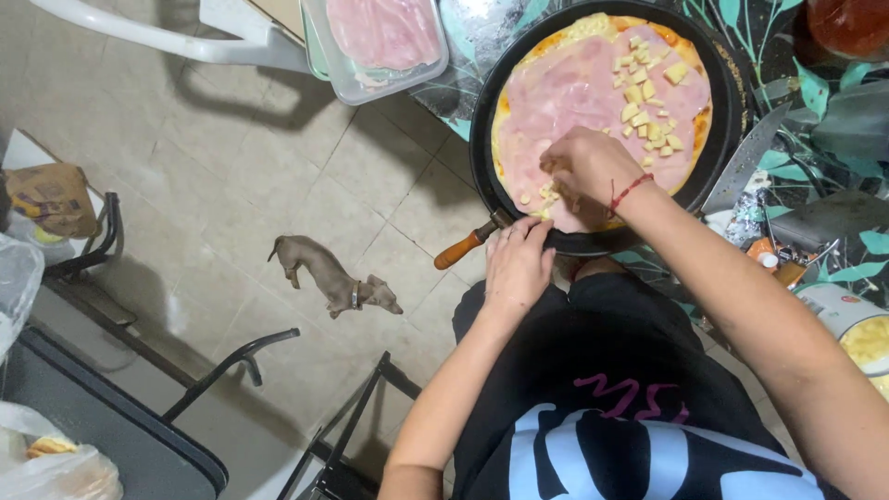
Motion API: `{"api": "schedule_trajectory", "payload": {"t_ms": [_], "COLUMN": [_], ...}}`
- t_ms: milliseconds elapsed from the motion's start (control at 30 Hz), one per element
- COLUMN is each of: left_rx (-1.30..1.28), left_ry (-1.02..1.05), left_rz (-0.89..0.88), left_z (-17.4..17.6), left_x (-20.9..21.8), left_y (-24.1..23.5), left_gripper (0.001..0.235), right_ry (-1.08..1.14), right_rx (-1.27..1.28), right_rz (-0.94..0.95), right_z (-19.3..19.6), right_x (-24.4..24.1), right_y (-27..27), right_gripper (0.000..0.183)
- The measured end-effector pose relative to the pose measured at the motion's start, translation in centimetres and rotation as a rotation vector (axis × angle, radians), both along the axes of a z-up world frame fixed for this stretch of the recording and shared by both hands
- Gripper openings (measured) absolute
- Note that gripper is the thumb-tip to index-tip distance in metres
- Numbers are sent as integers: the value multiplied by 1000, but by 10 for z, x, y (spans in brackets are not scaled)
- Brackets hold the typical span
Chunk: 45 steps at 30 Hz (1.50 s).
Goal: The person assembles a pizza in a frying pan by layering slices of ham, chunks of pineapple, and a sauce from a pouch onto a base of cheese and sauce. A small dog is visible on the floor nearby during the process.
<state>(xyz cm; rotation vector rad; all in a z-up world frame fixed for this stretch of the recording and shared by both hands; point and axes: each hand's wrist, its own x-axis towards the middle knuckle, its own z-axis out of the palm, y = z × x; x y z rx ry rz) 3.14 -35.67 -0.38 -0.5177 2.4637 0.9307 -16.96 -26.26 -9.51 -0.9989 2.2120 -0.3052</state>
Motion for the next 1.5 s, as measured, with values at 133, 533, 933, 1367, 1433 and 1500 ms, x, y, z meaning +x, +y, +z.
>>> {"api": "schedule_trajectory", "payload": {"t_ms": [133,533,933,1367,1433,1500], "left_rx": [-173,-384,-392,358,447,465], "left_ry": [167,615,464,53,-48,-115], "left_rz": [-85,-57,-199,-512,-560,-588], "left_z": [-47,-70,-68,13,6,-15], "left_x": [-11,-59,-65,-30,-24,-16], "left_y": [7,-7,80,299,323,344], "left_gripper": [48,26,55,45,49,61], "right_ry": [57,-94,174,-204,-285,-205], "right_rx": [38,202,-344,273,297,299], "right_rz": [1,-249,-569,-770,-779,-645], "right_z": [2,33,87,167,139,80], "right_x": [-15,35,67,104,108,113], "right_y": [5,98,240,451,453,470], "right_gripper": [16,48,24,41,45,57]}}
